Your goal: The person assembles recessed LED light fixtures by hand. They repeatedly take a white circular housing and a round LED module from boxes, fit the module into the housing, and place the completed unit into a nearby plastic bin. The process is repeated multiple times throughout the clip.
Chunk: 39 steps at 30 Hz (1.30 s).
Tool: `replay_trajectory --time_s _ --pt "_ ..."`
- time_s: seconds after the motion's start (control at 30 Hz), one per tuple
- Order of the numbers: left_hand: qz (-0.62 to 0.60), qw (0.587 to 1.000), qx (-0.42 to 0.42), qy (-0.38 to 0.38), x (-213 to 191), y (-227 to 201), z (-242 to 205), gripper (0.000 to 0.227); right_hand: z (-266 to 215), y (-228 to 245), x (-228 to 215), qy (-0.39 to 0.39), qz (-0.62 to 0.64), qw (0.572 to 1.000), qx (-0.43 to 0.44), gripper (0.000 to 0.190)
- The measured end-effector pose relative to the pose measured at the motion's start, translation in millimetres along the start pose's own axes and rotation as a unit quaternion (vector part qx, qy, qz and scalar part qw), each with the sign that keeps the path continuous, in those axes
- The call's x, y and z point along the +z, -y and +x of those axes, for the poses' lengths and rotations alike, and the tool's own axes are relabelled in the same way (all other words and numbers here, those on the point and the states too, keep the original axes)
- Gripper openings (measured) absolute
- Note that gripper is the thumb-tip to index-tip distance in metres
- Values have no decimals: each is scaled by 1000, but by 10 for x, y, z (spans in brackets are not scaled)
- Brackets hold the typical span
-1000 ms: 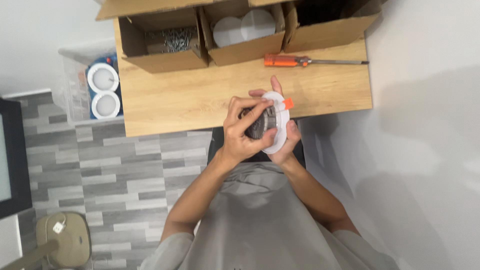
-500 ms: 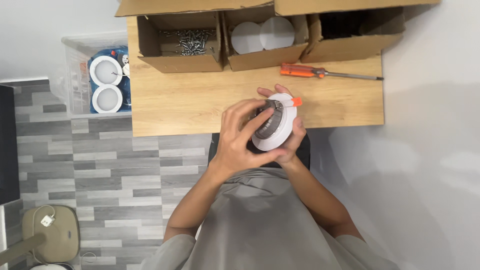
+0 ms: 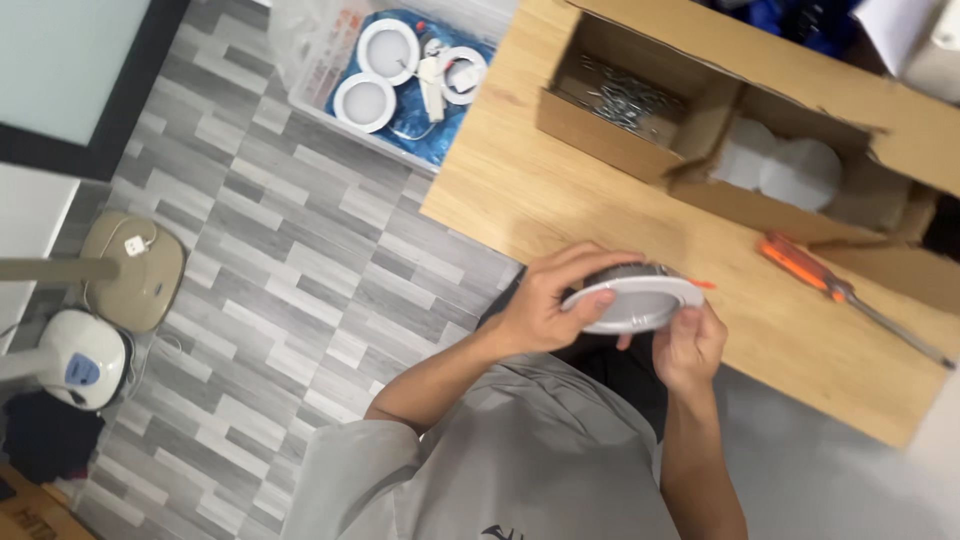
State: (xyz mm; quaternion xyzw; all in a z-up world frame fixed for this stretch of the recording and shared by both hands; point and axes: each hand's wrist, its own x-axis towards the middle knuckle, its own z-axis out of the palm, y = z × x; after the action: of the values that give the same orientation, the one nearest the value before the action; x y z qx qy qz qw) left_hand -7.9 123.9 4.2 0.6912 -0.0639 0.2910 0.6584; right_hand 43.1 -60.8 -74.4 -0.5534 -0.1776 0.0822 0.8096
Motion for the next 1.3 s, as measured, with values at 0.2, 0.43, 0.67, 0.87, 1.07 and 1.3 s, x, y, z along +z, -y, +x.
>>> replay_trajectory --time_s 0.2,0.43,0.67,0.87,1.07,1.3 --pt "-55 998 -6 -21 -18 63 -60 45 -4 -105 118 -47 -10 996 -74 45" --pt "5 999 -37 3 -336 256 21 41 81 -175 -309 56 -204 977 11 53" --pt "-71 953 -284 -75 -1215 937 -35 35 353 515 -28 204 -207 957 23 89" --pt "-35 824 -323 -465 -2565 1872 683 60 209 698 -366 78 -491 865 -67 72" --pt "293 813 -261 -431 -3620 3401 844 47 108 414 -608 45 -688 724 11 64" --pt "350 730 -368 -458 -4467 4656 657 49 130 351 -609 59 -731 660 -163 51"
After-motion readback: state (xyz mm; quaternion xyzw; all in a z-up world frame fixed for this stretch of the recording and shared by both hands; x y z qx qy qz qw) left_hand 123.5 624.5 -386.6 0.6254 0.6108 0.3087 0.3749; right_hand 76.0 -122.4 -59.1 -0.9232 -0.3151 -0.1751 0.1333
